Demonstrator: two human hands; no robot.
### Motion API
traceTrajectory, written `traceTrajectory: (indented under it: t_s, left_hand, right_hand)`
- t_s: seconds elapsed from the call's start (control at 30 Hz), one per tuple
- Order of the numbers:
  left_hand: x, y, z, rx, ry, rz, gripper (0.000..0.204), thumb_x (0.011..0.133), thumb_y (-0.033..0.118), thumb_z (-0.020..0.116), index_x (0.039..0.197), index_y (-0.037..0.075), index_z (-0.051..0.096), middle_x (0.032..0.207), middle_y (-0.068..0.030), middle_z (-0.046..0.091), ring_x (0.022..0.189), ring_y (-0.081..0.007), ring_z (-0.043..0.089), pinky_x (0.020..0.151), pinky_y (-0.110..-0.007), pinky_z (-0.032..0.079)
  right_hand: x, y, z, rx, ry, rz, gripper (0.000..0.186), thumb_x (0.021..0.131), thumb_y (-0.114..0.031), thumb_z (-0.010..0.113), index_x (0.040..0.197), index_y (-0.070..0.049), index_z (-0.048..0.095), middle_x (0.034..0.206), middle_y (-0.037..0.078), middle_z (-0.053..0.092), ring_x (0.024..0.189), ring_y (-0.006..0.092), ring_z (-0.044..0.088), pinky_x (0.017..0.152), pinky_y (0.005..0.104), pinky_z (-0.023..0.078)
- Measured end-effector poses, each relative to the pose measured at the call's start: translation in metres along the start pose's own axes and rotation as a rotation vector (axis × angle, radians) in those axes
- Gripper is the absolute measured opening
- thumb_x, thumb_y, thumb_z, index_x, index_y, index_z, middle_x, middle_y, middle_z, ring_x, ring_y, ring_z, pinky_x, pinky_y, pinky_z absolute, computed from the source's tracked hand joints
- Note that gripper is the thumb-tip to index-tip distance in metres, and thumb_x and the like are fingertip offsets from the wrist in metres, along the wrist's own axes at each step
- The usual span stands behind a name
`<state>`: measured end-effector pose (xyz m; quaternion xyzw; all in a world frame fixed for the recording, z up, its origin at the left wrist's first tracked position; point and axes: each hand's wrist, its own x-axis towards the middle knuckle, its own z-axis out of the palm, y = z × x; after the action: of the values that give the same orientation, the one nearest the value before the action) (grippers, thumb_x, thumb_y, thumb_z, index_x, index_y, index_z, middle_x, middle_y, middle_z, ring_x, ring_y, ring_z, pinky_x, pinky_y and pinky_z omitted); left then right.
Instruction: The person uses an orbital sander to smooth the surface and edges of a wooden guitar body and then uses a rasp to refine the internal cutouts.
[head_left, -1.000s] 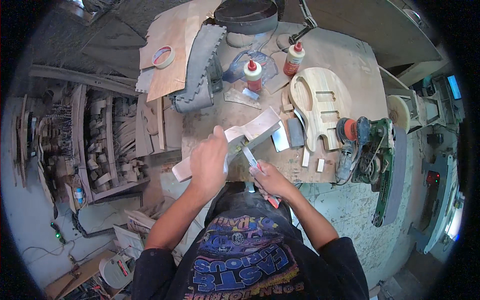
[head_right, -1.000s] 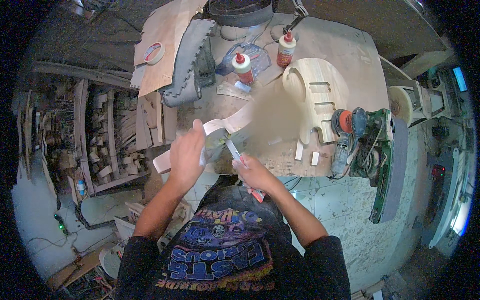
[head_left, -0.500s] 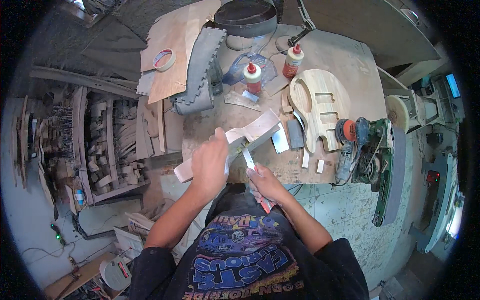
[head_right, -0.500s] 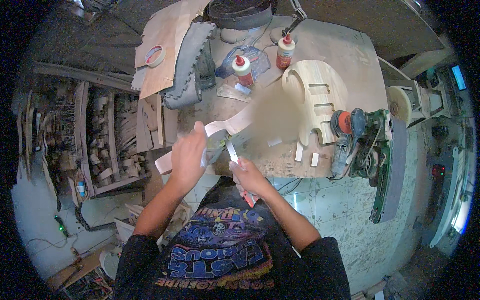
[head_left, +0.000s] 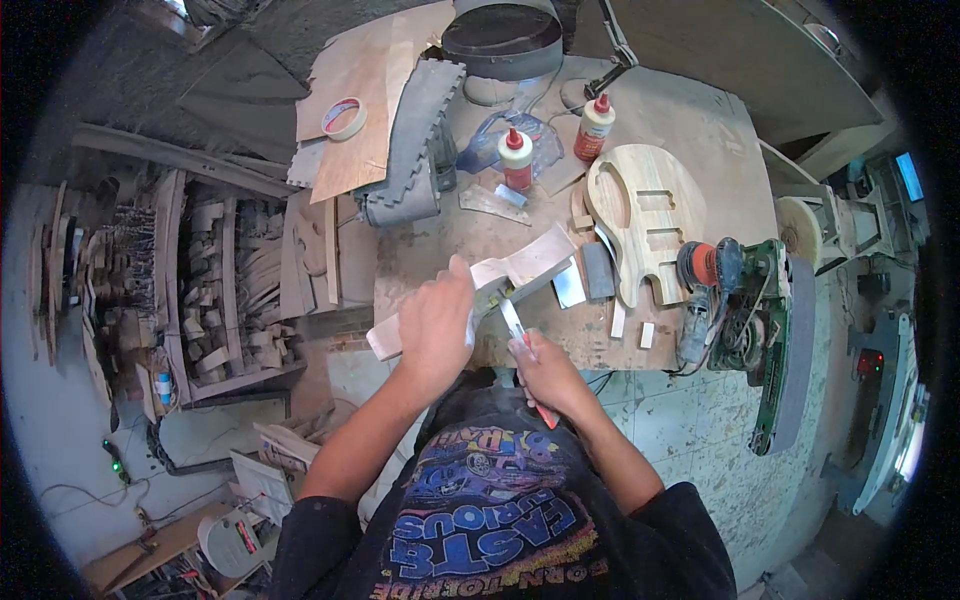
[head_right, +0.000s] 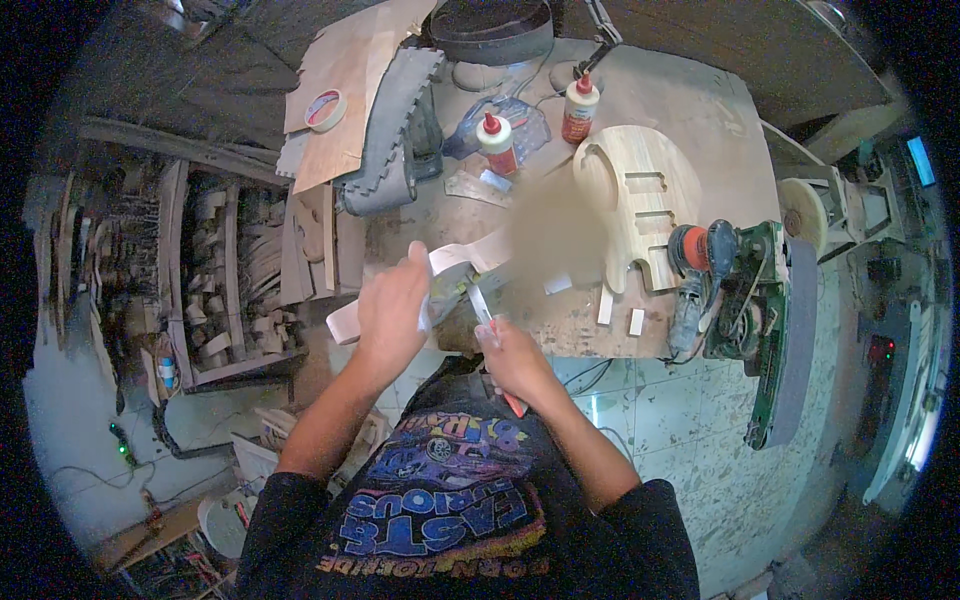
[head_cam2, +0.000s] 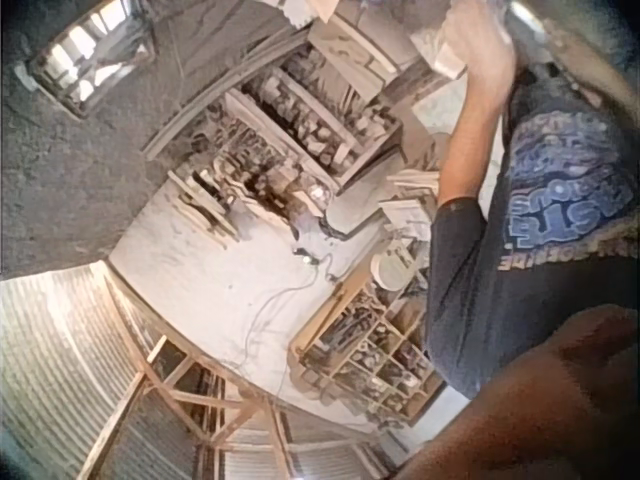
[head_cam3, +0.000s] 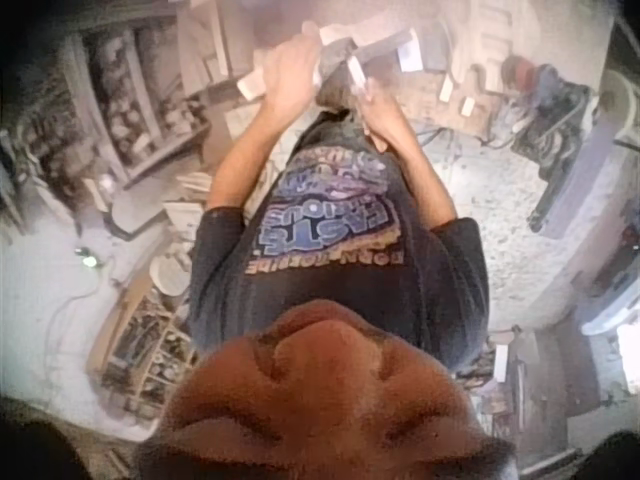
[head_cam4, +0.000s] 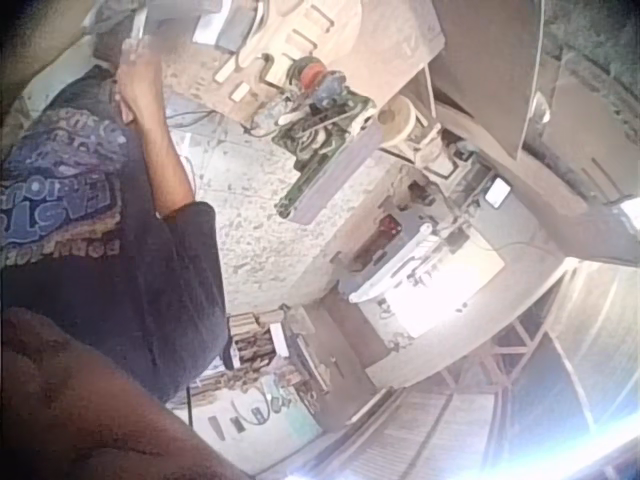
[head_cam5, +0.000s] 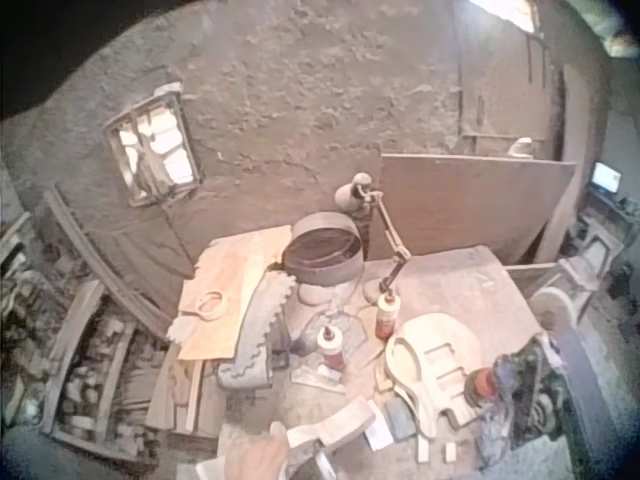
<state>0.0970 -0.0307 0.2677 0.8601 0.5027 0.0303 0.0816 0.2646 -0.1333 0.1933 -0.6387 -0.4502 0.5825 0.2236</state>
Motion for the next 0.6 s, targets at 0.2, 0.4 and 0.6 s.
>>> traceTrajectory:
  t_s: [0.2, 0.4, 0.6]
  left_hand:
    - [0.001, 0.004, -0.010, 0.003, -0.067, -0.029, 0.050, 0.076, 0.003, 0.067, 0.121, -0.006, 0.046, 0.089, -0.0220, 0.063, 0.082, -0.0436, 0.065, 0.067, -0.053, 0.051]
    - [-0.001, 0.001, -0.004, -0.004, -0.028, -0.015, 0.048, 0.077, 0.003, 0.067, 0.118, -0.005, 0.046, 0.088, -0.0219, 0.062, 0.081, -0.0436, 0.065, 0.065, -0.053, 0.051]
    - [-0.003, 0.006, -0.007, -0.005, -0.026, -0.003, 0.045, 0.078, 0.003, 0.067, 0.117, -0.005, 0.046, 0.087, -0.0220, 0.061, 0.080, -0.0442, 0.065, 0.064, -0.053, 0.050]
  right_hand:
    - [-0.031, 0.003, 0.008, -0.366, 0.276, -0.240, 0.031, 0.108, -0.030, 0.050, 0.110, 0.001, 0.056, 0.073, 0.023, 0.064, 0.063, 0.0453, 0.064, 0.067, 0.0532, 0.053]
    - [-0.029, -0.024, -0.015, 0.017, 0.031, 0.135, 0.032, 0.108, -0.032, 0.051, 0.106, 0.000, 0.057, 0.070, 0.022, 0.062, 0.060, 0.0337, 0.067, 0.065, 0.0515, 0.053]
    - [-0.008, 0.000, -0.006, -0.027, 0.034, -0.012, 0.035, 0.108, -0.032, 0.051, 0.105, 0.002, 0.057, 0.072, 0.022, 0.063, 0.062, 0.0345, 0.067, 0.065, 0.0493, 0.051]
